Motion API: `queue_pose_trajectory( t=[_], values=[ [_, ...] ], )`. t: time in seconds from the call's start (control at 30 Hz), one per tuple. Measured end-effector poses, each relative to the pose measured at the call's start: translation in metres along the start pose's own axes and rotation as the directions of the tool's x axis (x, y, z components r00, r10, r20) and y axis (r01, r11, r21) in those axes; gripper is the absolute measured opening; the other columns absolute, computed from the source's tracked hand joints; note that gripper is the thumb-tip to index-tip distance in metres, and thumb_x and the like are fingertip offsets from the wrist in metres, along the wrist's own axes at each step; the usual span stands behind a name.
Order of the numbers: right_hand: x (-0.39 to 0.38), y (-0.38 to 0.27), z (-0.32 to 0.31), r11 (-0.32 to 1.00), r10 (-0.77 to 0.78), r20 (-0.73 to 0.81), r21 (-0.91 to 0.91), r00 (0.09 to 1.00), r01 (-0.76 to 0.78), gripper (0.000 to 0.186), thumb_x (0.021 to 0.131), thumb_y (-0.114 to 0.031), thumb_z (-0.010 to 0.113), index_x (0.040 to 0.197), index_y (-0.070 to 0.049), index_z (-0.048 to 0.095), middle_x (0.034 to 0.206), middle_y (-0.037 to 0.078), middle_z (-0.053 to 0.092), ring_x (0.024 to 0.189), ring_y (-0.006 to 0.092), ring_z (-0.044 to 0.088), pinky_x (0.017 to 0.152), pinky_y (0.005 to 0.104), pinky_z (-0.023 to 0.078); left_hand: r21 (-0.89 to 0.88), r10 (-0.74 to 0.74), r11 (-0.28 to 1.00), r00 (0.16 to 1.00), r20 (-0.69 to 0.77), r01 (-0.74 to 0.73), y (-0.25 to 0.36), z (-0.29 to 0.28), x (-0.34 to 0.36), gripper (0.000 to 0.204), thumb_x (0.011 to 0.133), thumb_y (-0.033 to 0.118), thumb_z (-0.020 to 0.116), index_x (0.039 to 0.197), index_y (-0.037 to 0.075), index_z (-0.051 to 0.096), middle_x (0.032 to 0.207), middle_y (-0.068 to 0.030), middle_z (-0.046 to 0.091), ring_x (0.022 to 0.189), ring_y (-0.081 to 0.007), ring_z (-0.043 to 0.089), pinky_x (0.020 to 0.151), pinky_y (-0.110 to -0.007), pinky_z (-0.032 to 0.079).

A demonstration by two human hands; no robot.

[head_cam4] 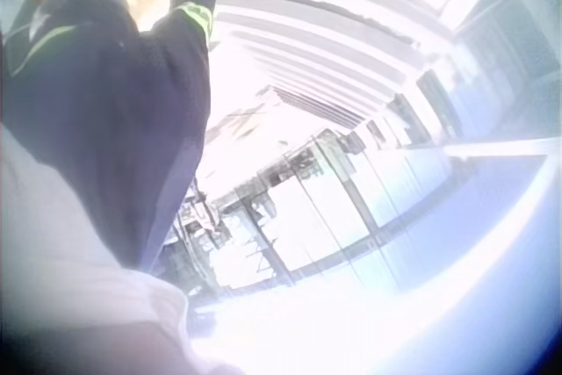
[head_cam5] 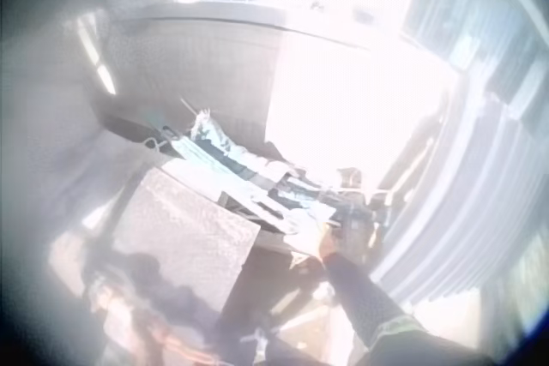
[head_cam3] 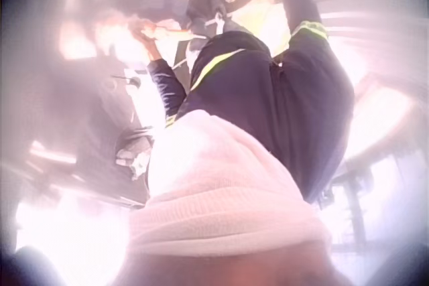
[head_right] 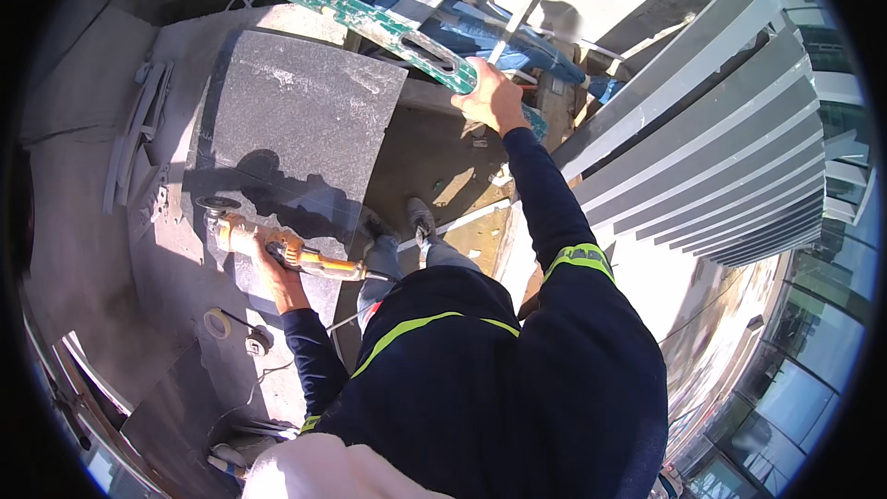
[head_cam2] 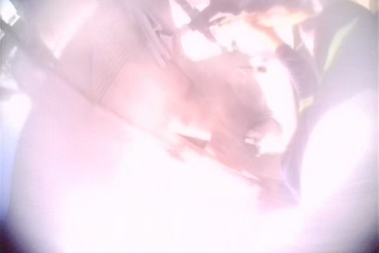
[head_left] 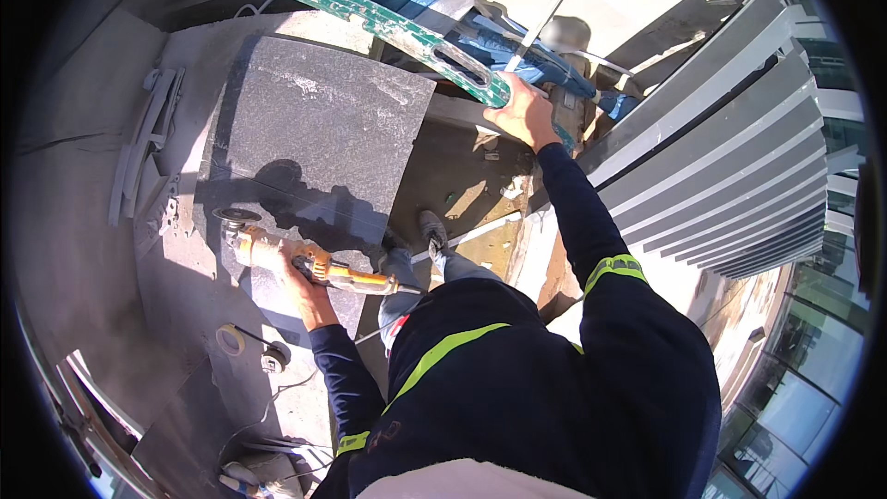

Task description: The person uses an angle grinder to cut a dark rectangular tile on a rooftop work surface. They measure and mark the tile, then cut along the marked line, handling the tile and grinder with both hands. The person also moves a large white bag and repositions the tile during the process.

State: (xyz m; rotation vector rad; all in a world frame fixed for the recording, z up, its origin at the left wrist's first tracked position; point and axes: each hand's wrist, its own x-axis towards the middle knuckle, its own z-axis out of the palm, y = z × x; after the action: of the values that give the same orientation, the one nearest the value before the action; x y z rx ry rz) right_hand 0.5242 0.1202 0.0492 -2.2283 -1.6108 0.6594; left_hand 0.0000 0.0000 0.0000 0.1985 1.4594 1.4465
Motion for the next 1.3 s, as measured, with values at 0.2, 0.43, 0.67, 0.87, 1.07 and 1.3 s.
queue_pose_trajectory(
  t=[0.2,0.43,0.67,0.87,1.07,1.3],
  values=[
    [-0.236,0.101,-0.002,0.951,0.295,0.002,0.099,0.956,-0.293,0.067,0.074,-0.040,0.081,0.134,-0.016,0.067,0.114,0.012,0.078,0.108,0.0357,0.076,0.096,0.0486,0.058,-0.086,-0.054,0.995,0.997,0.049,0.058,-0.022,0.016,-0.003,0.046,0.100,0.031,0.079,0.130,0.002,0.059,0.107,-0.0118,0.068,0.087,-0.0266,0.074,0.073,-0.045,0.067],
    [-0.416,0.144,0.007,0.808,0.499,0.000,0.363,0.867,-0.465,0.071,0.071,-0.017,0.087,0.138,-0.006,0.064,0.110,0.016,0.077,0.104,0.0345,0.076,0.094,0.0428,0.059,-0.004,0.068,0.998,0.996,0.062,-0.068,-0.005,0.038,-0.029,0.050,0.099,0.031,0.079,0.133,0.001,0.058,0.106,-0.0107,0.065,0.086,-0.0253,0.073,0.074,-0.044,0.066],
    [-0.376,0.158,-0.016,0.737,0.671,-0.130,0.223,0.730,-0.638,0.067,0.076,-0.037,0.080,0.136,-0.011,0.069,0.112,0.016,0.079,0.106,0.0386,0.077,0.095,0.0494,0.059,0.014,0.037,0.999,0.994,0.098,-0.039,-0.002,0.042,-0.042,0.042,0.104,0.035,0.073,0.127,0.004,0.059,0.103,-0.0134,0.070,0.087,-0.0288,0.075,0.077,-0.046,0.067],
    [-0.260,0.195,-0.124,0.835,0.450,-0.229,-0.235,0.863,-0.498,0.069,0.079,-0.041,0.080,0.142,-0.015,0.067,0.120,0.015,0.076,0.115,0.0371,0.074,0.096,0.0525,0.059,0.048,0.019,0.999,0.994,0.104,-0.024,-0.006,0.032,-0.040,0.044,0.106,0.041,0.071,0.125,0.003,0.059,0.104,-0.0141,0.069,0.087,-0.0306,0.075,0.068,-0.047,0.068],
    [-0.105,0.212,-0.164,0.839,0.242,-0.081,-0.482,0.967,-0.250,0.065,0.081,-0.039,0.083,0.140,-0.015,0.066,0.127,0.014,0.075,0.116,0.0390,0.075,0.096,0.0540,0.060,0.034,0.012,0.999,0.989,0.146,-0.018,-0.012,0.021,-0.034,0.039,0.104,0.036,0.074,0.122,0.004,0.060,0.100,-0.0116,0.069,0.083,-0.0293,0.075,0.069,-0.048,0.067],
    [0.064,0.169,-0.215,0.532,-0.058,-0.015,-0.846,0.998,0.018,0.064,0.084,-0.024,0.084,0.146,-0.027,0.065,0.131,0.003,0.075,0.127,0.0310,0.071,0.101,0.0634,0.054,0.048,-0.037,0.998,0.998,0.050,0.034,-0.005,0.030,-0.058,0.035,0.103,0.034,0.075,0.116,0.006,0.059,0.095,-0.0108,0.068,0.080,-0.0281,0.073,0.068,-0.045,0.066]
  ],
)
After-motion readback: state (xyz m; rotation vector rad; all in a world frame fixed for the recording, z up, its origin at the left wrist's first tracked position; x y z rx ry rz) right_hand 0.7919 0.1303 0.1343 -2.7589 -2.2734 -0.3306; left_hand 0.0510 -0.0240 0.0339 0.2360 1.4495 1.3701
